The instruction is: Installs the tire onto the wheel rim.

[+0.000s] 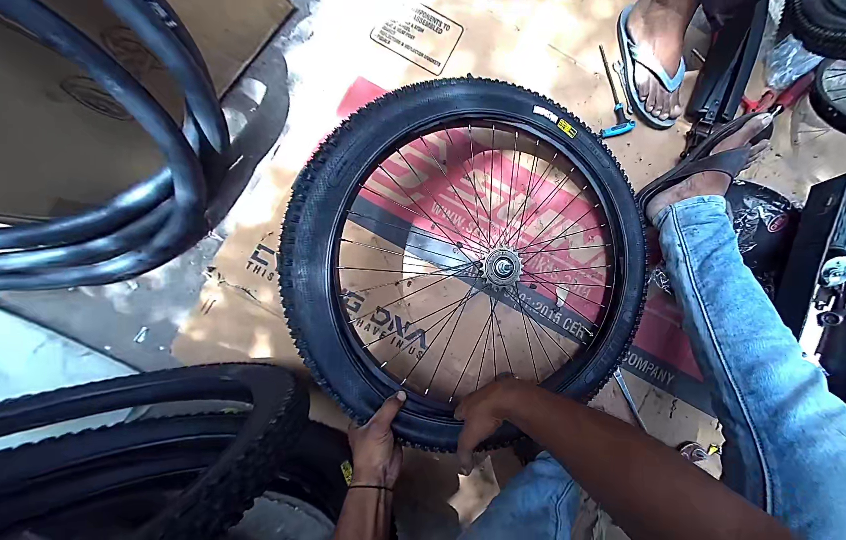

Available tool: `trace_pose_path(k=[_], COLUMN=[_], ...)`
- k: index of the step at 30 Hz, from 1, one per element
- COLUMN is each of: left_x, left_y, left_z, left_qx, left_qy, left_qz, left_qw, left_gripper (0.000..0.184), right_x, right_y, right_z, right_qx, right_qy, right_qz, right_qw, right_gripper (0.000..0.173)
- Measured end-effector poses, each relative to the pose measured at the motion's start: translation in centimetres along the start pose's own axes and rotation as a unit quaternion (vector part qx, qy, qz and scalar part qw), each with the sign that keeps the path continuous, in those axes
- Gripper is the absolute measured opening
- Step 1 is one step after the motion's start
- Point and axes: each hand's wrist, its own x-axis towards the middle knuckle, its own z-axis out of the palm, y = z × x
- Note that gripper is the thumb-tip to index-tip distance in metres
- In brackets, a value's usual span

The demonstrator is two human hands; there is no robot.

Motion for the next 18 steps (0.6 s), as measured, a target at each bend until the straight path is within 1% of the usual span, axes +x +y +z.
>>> trace_pose_path(k=[2, 3, 4, 5, 6, 7, 8, 11, 13, 15, 17, 18], left_x=[-0.4, -0.4, -0.3, -0.3, -0.3, -0.3, -0.2, -0.1, -0.4, -1.5, -3.5, -4.4], left_y=[0.0, 0.2, 0.4, 0.7, 0.9, 1.0, 1.0, 0.2, -0.4, -0.7, -1.1, -1.6], left_z=[-0.5, -0.4, -0.1, 0.3, 0.8, 1.5, 1.9, 2.0, 2.3, 3.0, 4.0, 4.3], left_qx=[-0.006, -0.009, -0.009, -0.006, -0.002, -0.003, -0.009, -0.027, -0.038, -0.047, -0.047, -0.047], left_qy=[-0.014, -0.020, -0.021, -0.021, -0.020, -0.016, -0.014, -0.006, -0.012, -0.010, 0.002, -0.003], left_qz=[0.006, 0.013, 0.021, 0.029, 0.036, 0.041, 0.044, 0.039, 0.041, 0.044, 0.025, 0.003], left_qw=[1.000, 1.000, 1.000, 0.999, 0.999, 0.999, 0.999, 0.999, 0.998, 0.998, 0.999, 0.999], left_gripper=[0.047, 0.050, 0.051, 0.050, 0.050, 0.050, 0.049, 0.047, 0.046, 0.050, 0.057, 0.057], right_x=[0.0, -0.3, -0.6, -0.7, -0.9, -1.2, -1.5, -2.0, -2.1, -2.0, -1.7, -1.5], right_y=[-0.5, -0.6, -0.5, -0.2, 0.1, 0.2, -0.1, 0.1, 0.5, 0.9, 1.0, 1.1], right_z=[0.7, 1.1, 1.8, 3.1, 4.5, 5.6, 6.4, 7.7, 7.6, 7.6, 7.6, 7.6], right_qx=[0.004, 0.001, -0.012, -0.029, -0.042, -0.047, -0.047, -0.053, -0.039, -0.025, -0.016, -0.014], right_qy=[-0.007, 0.012, 0.054, 0.115, 0.183, 0.234, 0.261, 0.299, 0.310, 0.320, 0.333, 0.338], right_qz=[0.005, 0.011, 0.019, 0.030, 0.048, 0.068, 0.084, 0.078, 0.068, 0.058, 0.050, 0.047], right_qw=[1.000, 1.000, 0.998, 0.992, 0.981, 0.969, 0.961, 0.949, 0.947, 0.945, 0.941, 0.940], right_gripper=[0.080, 0.079, 0.074, 0.066, 0.057, 0.049, 0.042, 0.029, 0.026, 0.025, 0.023, 0.023])
